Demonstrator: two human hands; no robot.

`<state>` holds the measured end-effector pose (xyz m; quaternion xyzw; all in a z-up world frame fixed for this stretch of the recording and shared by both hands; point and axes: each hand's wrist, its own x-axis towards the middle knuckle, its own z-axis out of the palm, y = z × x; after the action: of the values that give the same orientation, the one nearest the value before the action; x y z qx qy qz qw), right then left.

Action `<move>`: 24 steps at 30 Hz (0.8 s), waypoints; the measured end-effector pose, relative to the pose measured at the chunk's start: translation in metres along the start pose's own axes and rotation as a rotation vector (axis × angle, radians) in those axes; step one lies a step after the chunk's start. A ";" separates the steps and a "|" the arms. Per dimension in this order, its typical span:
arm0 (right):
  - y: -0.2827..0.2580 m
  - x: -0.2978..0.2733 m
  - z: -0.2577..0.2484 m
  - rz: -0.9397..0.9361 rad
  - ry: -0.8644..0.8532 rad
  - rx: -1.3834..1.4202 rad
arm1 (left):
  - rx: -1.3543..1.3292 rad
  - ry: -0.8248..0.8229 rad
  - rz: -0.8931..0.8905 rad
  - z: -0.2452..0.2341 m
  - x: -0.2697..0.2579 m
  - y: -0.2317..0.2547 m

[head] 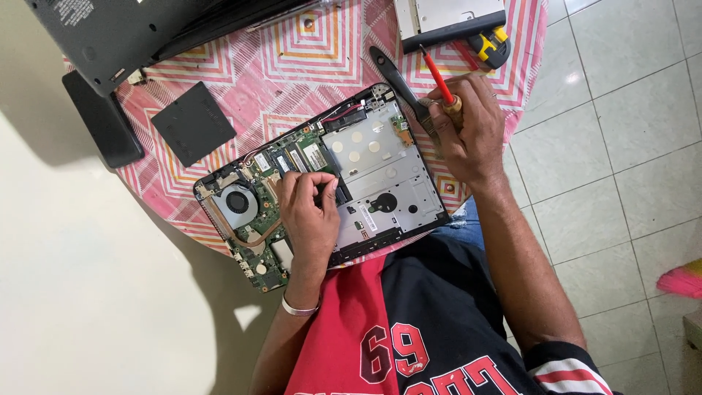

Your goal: A person is using a screwdriver to remove screws and internal components from a laptop motherboard.

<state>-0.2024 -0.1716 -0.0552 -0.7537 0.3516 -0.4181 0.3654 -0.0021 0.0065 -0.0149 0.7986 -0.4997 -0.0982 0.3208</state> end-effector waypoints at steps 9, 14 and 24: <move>-0.023 0.006 -0.004 0.064 -0.046 -0.061 | -0.014 -0.061 -0.017 -0.015 0.007 0.010; -0.023 0.004 -0.005 0.063 -0.057 -0.023 | -0.115 -0.069 -0.020 -0.023 0.008 0.012; -0.128 0.019 -0.048 -0.021 -0.415 -0.231 | -0.119 -0.131 0.060 -0.038 0.006 0.003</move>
<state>-0.2087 -0.1381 0.0786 -0.8639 0.3064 -0.2152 0.3369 0.0163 0.0163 0.0174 0.7547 -0.5364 -0.1704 0.3370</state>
